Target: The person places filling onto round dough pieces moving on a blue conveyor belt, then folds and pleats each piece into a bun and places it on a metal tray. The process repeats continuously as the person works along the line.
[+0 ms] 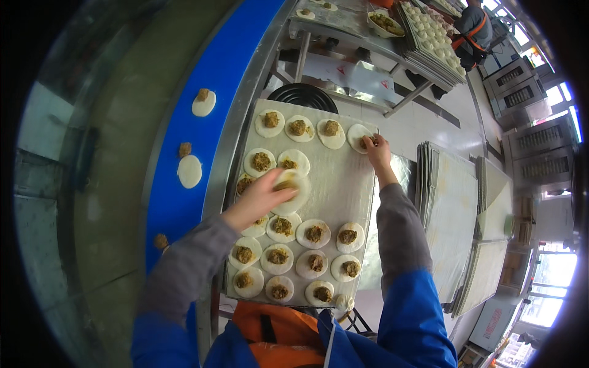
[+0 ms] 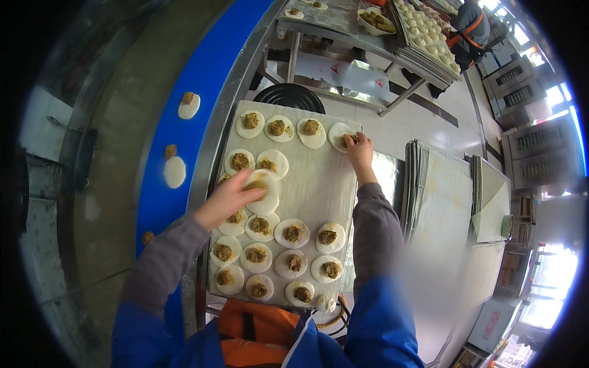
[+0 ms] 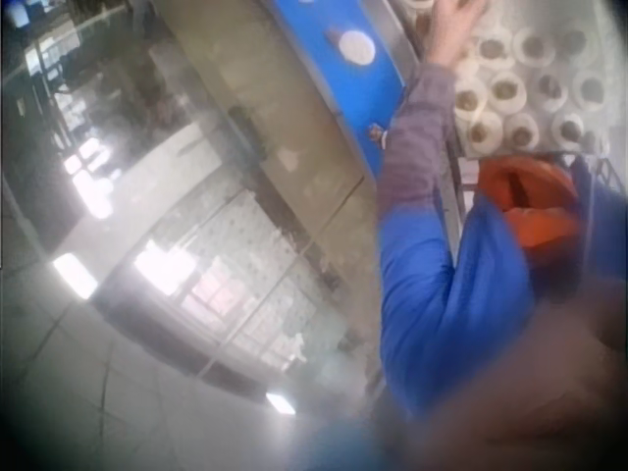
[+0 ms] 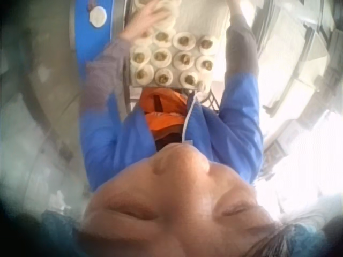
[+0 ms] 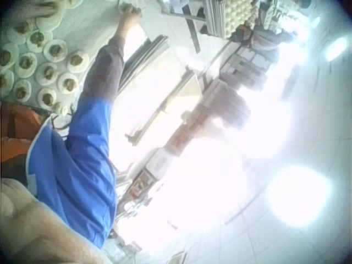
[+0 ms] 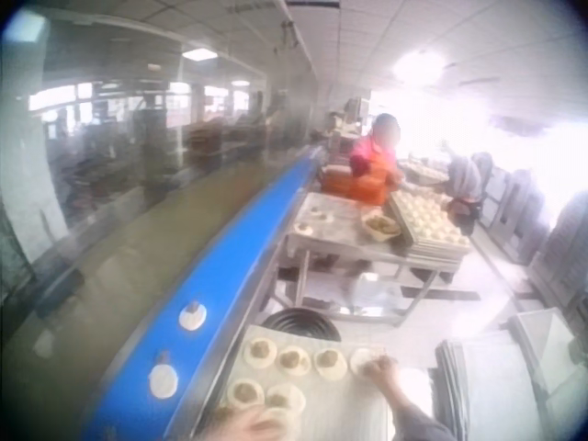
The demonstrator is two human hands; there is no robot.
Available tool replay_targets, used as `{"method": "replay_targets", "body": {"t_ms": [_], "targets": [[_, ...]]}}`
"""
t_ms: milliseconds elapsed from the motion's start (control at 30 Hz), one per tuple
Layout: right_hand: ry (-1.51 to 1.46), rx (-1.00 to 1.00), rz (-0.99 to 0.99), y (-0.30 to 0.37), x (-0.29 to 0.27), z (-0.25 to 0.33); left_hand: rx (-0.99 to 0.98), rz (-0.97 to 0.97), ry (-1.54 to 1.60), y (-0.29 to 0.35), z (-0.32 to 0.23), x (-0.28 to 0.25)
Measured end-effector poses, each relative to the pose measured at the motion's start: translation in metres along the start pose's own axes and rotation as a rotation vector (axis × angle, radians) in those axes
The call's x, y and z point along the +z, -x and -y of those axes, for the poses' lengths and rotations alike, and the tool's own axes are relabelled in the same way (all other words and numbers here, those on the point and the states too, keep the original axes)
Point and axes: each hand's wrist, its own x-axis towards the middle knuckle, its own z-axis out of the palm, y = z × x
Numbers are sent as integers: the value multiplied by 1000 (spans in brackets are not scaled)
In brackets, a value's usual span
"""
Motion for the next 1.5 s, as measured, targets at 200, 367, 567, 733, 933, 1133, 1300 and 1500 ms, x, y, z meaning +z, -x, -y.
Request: {"method": "replay_targets", "body": {"t_ms": [200,367,567,733,933,1133,1300,1500], "targets": [[-194,-212,-33,45,-39,9,311,-4,-503,-134,20,78],[-384,-242,137,73,-62,27,303,-151,-1170,-169,23,94],[-247,-558,170,118,-37,130,580,-317,-764,-57,23,26],[-341,-935,700,211,65,265,307,-836,-883,129,66,-93],[97,-1399,677,303,175,357,-63,-1021,-987,239,148,-133],[-74,-1044,1080,347,171,359,62,-1168,-520,322,185,-122],[15,-1325,962,399,168,358,-163,-1024,-271,403,201,-86],[629,-1027,1269,465,196,369,-124,-1099,-687,457,260,-61]]}}
